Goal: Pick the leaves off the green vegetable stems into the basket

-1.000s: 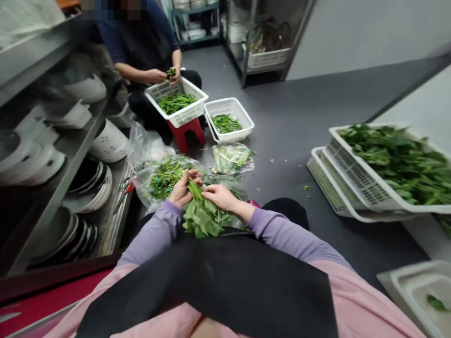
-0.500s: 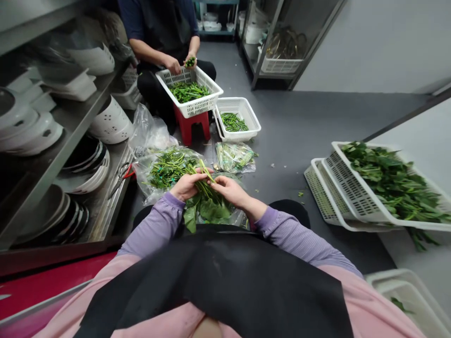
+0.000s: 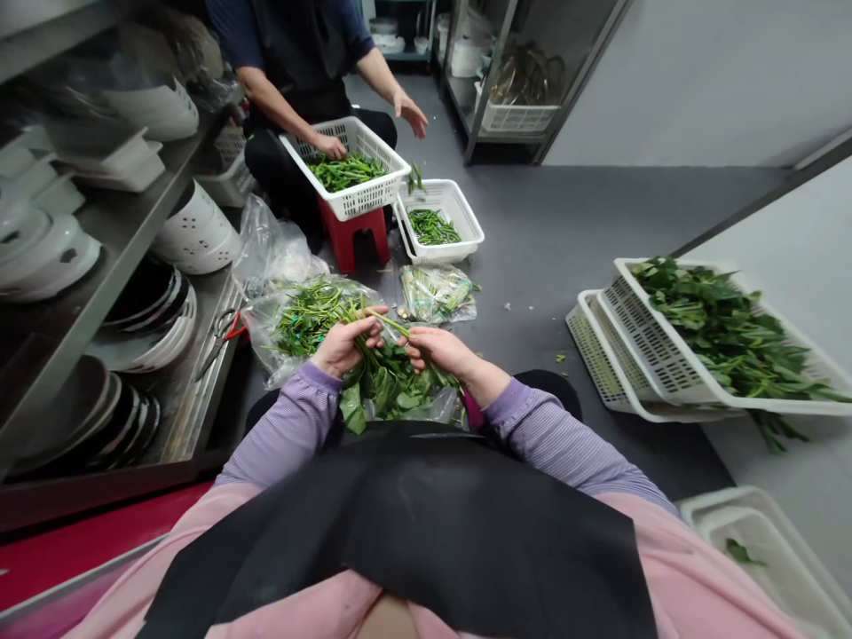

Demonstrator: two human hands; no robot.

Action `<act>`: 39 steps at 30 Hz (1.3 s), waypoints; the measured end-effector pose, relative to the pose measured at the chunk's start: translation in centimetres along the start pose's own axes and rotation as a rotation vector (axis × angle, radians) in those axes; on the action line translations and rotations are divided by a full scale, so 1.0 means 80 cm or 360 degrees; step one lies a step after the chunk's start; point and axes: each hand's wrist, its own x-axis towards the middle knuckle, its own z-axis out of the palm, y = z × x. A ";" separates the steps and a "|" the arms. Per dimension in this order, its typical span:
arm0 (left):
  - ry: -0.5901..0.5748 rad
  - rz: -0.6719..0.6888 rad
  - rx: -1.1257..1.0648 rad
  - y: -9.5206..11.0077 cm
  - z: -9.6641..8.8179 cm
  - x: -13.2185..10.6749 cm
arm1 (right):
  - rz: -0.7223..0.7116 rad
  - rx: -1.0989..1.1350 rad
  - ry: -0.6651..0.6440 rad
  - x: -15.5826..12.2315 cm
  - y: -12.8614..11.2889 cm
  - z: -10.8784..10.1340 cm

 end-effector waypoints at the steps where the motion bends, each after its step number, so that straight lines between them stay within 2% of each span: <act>1: 0.0010 0.0020 0.0016 0.001 0.001 -0.001 | 0.0027 -0.0003 0.0020 0.000 -0.001 0.002; 4: 0.0071 0.0034 0.0062 0.000 0.002 -0.003 | 0.0052 -0.0048 0.0032 0.000 -0.005 0.009; 9: 0.0102 0.0028 0.0162 -0.004 -0.001 0.000 | 0.0142 -0.0104 -0.0082 -0.004 -0.009 0.016; 12: 0.0180 0.0130 0.0320 -0.003 0.001 -0.003 | 0.0166 -0.0263 0.0008 -0.001 -0.007 0.018; 15: 0.0266 0.0383 0.0770 -0.002 0.012 -0.013 | -0.0003 -0.0503 0.0229 0.010 0.000 0.020; 18: 0.0198 0.0612 0.1217 -0.003 0.031 -0.028 | -0.0130 -0.0676 0.0429 0.022 0.010 0.023; 21: 0.0272 0.0721 0.1339 0.004 0.037 -0.038 | -0.0302 -0.0948 0.0459 0.027 0.021 0.025; 23: 0.0550 0.0810 0.1240 0.017 0.021 -0.036 | -0.0469 -0.1214 0.0385 0.025 0.031 0.021; 26: 0.1148 0.0880 0.1075 0.044 -0.033 -0.021 | -0.0580 -0.1563 0.0304 0.017 0.046 0.006; 28: 0.1391 0.0721 0.1194 0.056 -0.072 -0.008 | -0.0567 -0.1584 0.0398 0.014 0.051 -0.006; 30: 0.1483 0.0476 0.1290 0.059 -0.098 0.002 | -0.0504 -0.1345 0.0538 0.013 0.047 -0.013; 32: 0.1365 0.0315 0.1101 0.054 -0.101 0.007 | -0.0429 -0.1071 0.0629 0.013 0.036 -0.014; 33: 0.1201 0.0252 0.0901 0.051 -0.095 0.007 | -0.0402 -0.0981 0.0656 0.012 0.028 -0.011; 35: 0.0744 0.0103 0.0455 0.043 -0.073 0.005 | -0.0411 -0.0954 0.0687 0.012 0.013 -0.001; 37: 0.0308 -0.0070 0.0131 0.035 -0.048 0.002 | -0.0543 -0.1081 0.0649 0.013 0.001 0.012; 39: 0.0067 -0.0182 -0.0034 0.025 -0.027 0.001 | -0.0697 -0.1219 0.0547 0.018 -0.004 0.025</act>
